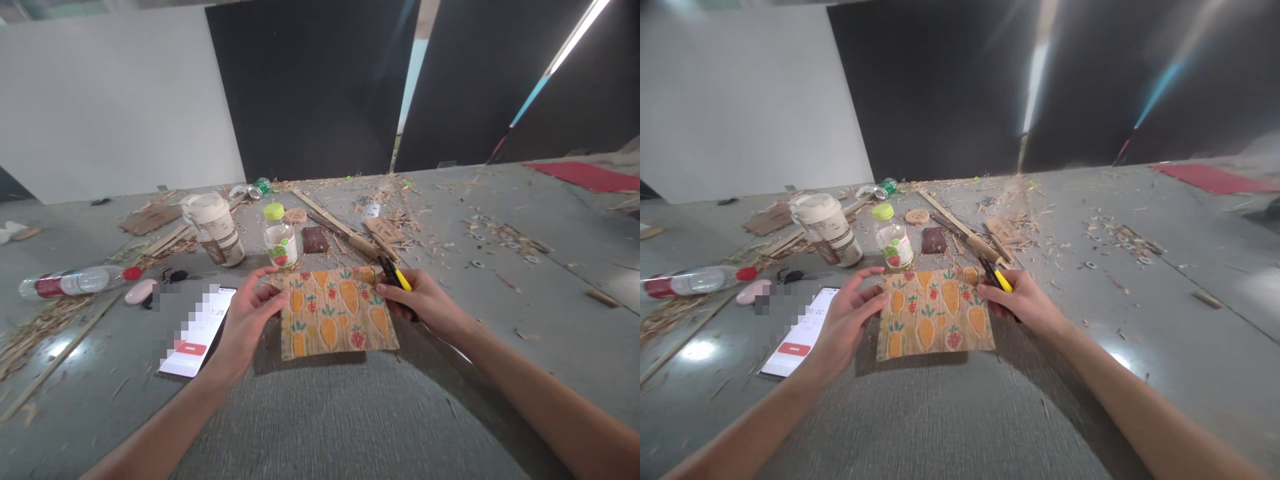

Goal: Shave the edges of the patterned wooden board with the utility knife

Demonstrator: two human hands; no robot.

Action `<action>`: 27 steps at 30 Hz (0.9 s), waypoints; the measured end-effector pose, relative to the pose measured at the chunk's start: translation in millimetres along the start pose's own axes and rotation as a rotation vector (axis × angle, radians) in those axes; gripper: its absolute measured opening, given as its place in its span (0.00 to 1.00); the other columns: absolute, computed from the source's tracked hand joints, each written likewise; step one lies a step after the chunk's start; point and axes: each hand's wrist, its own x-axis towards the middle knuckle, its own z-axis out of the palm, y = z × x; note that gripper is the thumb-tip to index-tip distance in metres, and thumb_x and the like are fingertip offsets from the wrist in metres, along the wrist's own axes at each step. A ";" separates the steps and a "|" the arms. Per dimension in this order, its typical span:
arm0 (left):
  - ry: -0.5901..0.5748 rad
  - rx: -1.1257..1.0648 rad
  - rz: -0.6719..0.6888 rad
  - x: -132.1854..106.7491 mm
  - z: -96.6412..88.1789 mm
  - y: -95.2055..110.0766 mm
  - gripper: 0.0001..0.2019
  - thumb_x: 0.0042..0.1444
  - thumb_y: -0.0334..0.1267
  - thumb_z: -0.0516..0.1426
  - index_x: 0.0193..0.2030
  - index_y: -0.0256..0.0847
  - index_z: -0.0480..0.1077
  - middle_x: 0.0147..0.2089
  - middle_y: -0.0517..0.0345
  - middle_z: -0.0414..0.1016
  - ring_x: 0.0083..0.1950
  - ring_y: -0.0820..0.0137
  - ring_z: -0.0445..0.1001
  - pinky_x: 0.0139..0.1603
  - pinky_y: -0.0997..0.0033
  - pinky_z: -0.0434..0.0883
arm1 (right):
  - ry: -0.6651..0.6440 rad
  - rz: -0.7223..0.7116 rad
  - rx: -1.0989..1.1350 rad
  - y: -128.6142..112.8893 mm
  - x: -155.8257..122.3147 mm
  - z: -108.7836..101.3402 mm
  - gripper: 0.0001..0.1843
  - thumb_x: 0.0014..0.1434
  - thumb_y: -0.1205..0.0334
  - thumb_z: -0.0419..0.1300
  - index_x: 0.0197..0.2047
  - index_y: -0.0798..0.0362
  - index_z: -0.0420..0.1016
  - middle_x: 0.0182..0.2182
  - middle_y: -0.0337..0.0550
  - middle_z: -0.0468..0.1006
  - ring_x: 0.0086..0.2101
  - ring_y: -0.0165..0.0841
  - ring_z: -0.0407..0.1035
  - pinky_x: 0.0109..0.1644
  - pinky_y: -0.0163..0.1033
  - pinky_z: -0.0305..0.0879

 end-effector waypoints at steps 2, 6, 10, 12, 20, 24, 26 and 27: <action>0.008 0.003 0.002 -0.2 0.8 0.7 0.26 0.58 0.42 0.67 0.60 0.43 0.65 0.37 0.58 0.75 0.34 0.72 0.74 0.35 0.76 0.71 | -0.007 0.018 0.007 -1.4 -0.4 0.3 0.26 0.58 0.39 0.66 0.25 0.51 0.67 0.17 0.36 0.69 0.18 0.26 0.59 0.20 0.34 0.53; 0.016 0.011 0.000 -1.0 1.8 1.5 0.26 0.57 0.42 0.67 0.60 0.42 0.65 0.37 0.56 0.76 0.35 0.71 0.74 0.36 0.74 0.72 | -0.026 0.046 0.023 -2.4 -0.3 0.9 0.25 0.58 0.39 0.66 0.25 0.51 0.67 0.17 0.36 0.70 0.18 0.26 0.61 0.20 0.34 0.54; 0.013 0.095 0.074 1.5 -2.3 -3.0 0.25 0.60 0.42 0.66 0.61 0.43 0.65 0.38 0.57 0.76 0.36 0.70 0.75 0.37 0.73 0.72 | -0.036 0.060 0.069 -2.7 -0.6 1.9 0.23 0.59 0.41 0.66 0.28 0.51 0.68 0.18 0.36 0.72 0.18 0.26 0.62 0.20 0.33 0.54; 0.051 0.234 0.225 4.2 -7.0 -6.7 0.24 0.60 0.41 0.65 0.62 0.44 0.67 0.40 0.57 0.77 0.40 0.69 0.76 0.43 0.70 0.73 | -0.024 0.019 0.142 -2.3 -1.5 2.2 0.19 0.60 0.45 0.66 0.32 0.52 0.71 0.23 0.40 0.78 0.20 0.27 0.64 0.22 0.34 0.55; 0.183 0.713 0.981 8.9 -23.3 -14.7 0.23 0.60 0.25 0.59 0.60 0.47 0.68 0.47 0.56 0.80 0.52 0.63 0.75 0.58 0.57 0.71 | 0.083 -0.300 0.120 10.4 -6.1 1.5 0.09 0.59 0.62 0.65 0.44 0.47 0.82 0.39 0.41 0.80 0.26 0.27 0.65 0.28 0.34 0.58; 0.219 0.763 1.115 9.1 -21.9 -14.7 0.24 0.59 0.27 0.61 0.61 0.49 0.68 0.53 0.52 0.75 0.54 0.62 0.74 0.54 0.59 0.73 | 0.134 -0.429 0.100 6.8 -8.2 2.6 0.06 0.60 0.63 0.64 0.39 0.45 0.83 0.41 0.41 0.80 0.38 0.34 0.73 0.38 0.38 0.67; 0.248 0.757 1.164 9.5 -21.1 -13.7 0.28 0.59 0.28 0.63 0.64 0.50 0.67 0.57 0.50 0.73 0.57 0.60 0.73 0.57 0.57 0.73 | 0.109 -0.456 0.064 2.3 -8.8 3.0 0.05 0.60 0.64 0.64 0.37 0.46 0.82 0.40 0.41 0.80 0.41 0.36 0.74 0.43 0.40 0.67; 0.263 0.764 1.190 9.5 -20.6 -13.0 0.29 0.58 0.28 0.64 0.65 0.50 0.66 0.58 0.50 0.72 0.58 0.59 0.73 0.58 0.56 0.72 | 0.096 -0.462 0.044 0.2 -8.9 3.1 0.05 0.60 0.64 0.64 0.36 0.46 0.82 0.40 0.40 0.80 0.41 0.36 0.74 0.43 0.40 0.67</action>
